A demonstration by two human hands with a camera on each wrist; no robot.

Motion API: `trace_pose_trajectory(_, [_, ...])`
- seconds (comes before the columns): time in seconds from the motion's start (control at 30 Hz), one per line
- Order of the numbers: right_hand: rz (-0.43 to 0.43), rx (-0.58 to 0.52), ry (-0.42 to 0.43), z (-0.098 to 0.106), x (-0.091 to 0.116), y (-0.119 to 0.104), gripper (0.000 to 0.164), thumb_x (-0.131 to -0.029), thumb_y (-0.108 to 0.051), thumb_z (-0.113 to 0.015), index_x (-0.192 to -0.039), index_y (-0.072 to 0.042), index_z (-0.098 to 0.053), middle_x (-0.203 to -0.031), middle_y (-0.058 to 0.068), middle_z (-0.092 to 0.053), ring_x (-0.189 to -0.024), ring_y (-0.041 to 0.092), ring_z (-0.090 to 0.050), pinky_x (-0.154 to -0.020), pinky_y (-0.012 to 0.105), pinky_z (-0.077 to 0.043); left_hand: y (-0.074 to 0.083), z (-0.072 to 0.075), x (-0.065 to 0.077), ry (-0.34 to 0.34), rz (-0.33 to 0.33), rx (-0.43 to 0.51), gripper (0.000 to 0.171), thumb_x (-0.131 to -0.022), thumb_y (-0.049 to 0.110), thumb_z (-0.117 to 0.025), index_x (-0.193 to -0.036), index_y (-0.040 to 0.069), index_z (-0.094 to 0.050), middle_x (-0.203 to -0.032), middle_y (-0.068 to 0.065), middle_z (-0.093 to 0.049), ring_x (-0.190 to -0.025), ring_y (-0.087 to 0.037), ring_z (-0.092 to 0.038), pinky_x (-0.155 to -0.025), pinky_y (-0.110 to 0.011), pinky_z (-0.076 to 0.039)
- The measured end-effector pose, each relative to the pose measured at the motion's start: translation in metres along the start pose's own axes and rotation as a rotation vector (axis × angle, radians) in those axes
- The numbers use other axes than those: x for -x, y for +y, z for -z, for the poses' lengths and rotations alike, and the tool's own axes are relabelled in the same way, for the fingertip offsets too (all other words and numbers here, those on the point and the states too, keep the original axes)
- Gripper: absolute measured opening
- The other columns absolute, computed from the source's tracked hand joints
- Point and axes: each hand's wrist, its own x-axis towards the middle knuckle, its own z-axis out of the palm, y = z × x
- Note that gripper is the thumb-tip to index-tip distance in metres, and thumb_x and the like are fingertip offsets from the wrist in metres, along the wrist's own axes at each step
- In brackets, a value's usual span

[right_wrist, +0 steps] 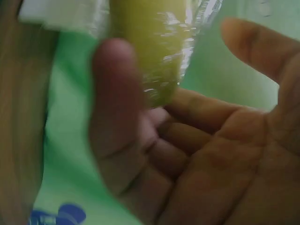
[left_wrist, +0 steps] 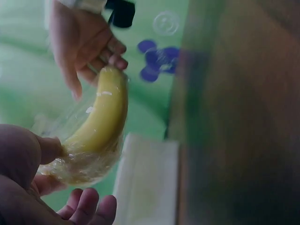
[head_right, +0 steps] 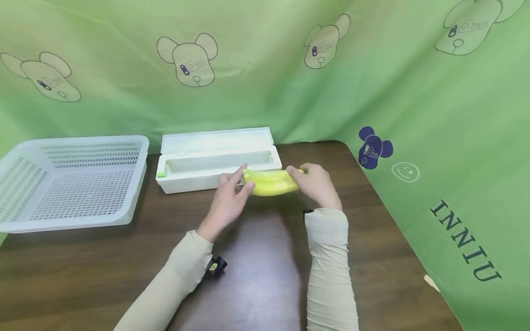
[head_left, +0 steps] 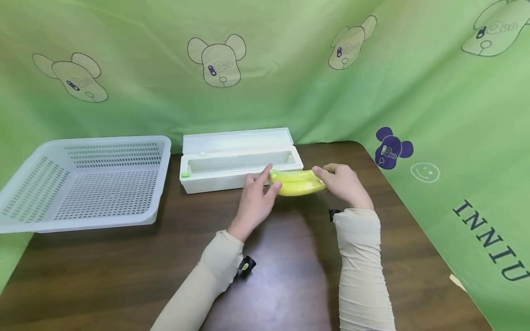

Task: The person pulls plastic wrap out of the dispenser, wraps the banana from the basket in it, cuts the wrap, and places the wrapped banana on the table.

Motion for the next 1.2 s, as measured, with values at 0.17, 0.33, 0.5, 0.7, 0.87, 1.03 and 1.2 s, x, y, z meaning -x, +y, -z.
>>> trace_pose_trajectory(0.17, [-0.078, 0.092, -0.042, -0.008, -0.014, 0.01, 0.077, -0.102, -0.051, -0.048, -0.143, 0.014, -0.044, -0.139, 0.033, -0.051, -0.126, 0.046, -0.049, -0.104, 0.057, -0.039, -0.002, -0.021, -0.001, -0.043, 0.064, 0.055, 0.067, -0.101, 0.028, -0.061, -0.158, 0.007, -0.032, -0.12, -0.013, -0.044, -0.099, -0.019, -0.055, -0.085, -0.034, -0.048])
trace_pose_trajectory(0.33, [-0.141, 0.082, -0.099, -0.019, -0.022, 0.022, 0.084, -0.102, -0.048, -0.047, -0.149, 0.018, -0.025, -0.148, 0.038, -0.036, -0.128, 0.049, -0.047, -0.103, 0.056, -0.043, -0.011, -0.038, 0.004, -0.066, 0.093, 0.091, 0.066, -0.096, 0.019, -0.062, -0.155, 0.006, -0.035, -0.124, -0.015, -0.043, -0.1, -0.021, -0.054, -0.087, -0.037, -0.048])
trace_pose_trajectory(0.5, [-0.153, 0.088, -0.101, -0.023, -0.028, 0.032, 0.081, -0.102, -0.043, -0.046, -0.15, 0.018, -0.022, -0.148, 0.039, -0.035, -0.11, 0.046, -0.06, -0.089, 0.05, -0.053, -0.016, -0.044, 0.006, -0.109, 0.09, 0.186, 0.071, -0.091, 0.005, -0.057, -0.156, 0.005, -0.029, -0.136, -0.018, -0.043, -0.118, -0.027, -0.052, -0.101, -0.041, -0.044])
trace_pose_trajectory(0.7, [-0.154, 0.063, -0.127, -0.026, -0.035, 0.035, 0.076, -0.103, -0.037, -0.045, -0.154, 0.013, -0.018, -0.154, 0.037, -0.027, -0.118, 0.047, -0.055, -0.091, 0.05, -0.053, -0.02, -0.04, 0.004, -0.146, 0.104, 0.32, 0.07, -0.087, -0.006, -0.049, -0.154, 0.002, -0.029, -0.149, -0.021, -0.041, -0.132, -0.036, -0.047, -0.11, -0.045, -0.039])
trace_pose_trajectory(0.87, [-0.135, 0.079, -0.135, -0.027, -0.037, 0.035, 0.073, -0.102, -0.036, -0.045, -0.155, 0.009, -0.022, -0.155, 0.033, -0.028, -0.133, 0.049, -0.039, -0.102, 0.056, -0.043, -0.021, -0.039, 0.005, -0.162, 0.133, 0.295, 0.07, -0.089, -0.005, -0.049, -0.155, 0.006, -0.03, -0.153, -0.018, -0.04, -0.135, -0.036, -0.045, -0.112, -0.047, -0.035])
trace_pose_trajectory(1.03, [-0.125, 0.1, -0.11, -0.027, -0.037, 0.038, 0.07, -0.103, -0.036, -0.044, -0.154, 0.009, -0.026, -0.155, 0.033, -0.03, -0.137, 0.051, -0.034, -0.107, 0.059, -0.037, -0.022, -0.038, 0.005, -0.176, 0.157, 0.3, 0.071, -0.09, -0.003, -0.05, -0.157, 0.009, -0.028, -0.154, -0.018, -0.038, -0.136, -0.037, -0.044, -0.112, -0.048, -0.036])
trace_pose_trajectory(1.2, [-0.104, 0.169, -0.016, -0.029, -0.031, 0.038, 0.069, -0.105, -0.04, -0.044, -0.153, 0.008, -0.029, -0.152, 0.037, -0.029, -0.139, 0.055, -0.026, -0.113, 0.063, -0.023, -0.024, -0.029, 0.004, -0.167, 0.182, 0.296, 0.072, -0.091, -0.001, -0.051, -0.158, 0.01, -0.026, -0.153, -0.021, -0.036, -0.135, -0.037, -0.044, -0.109, -0.049, -0.039])
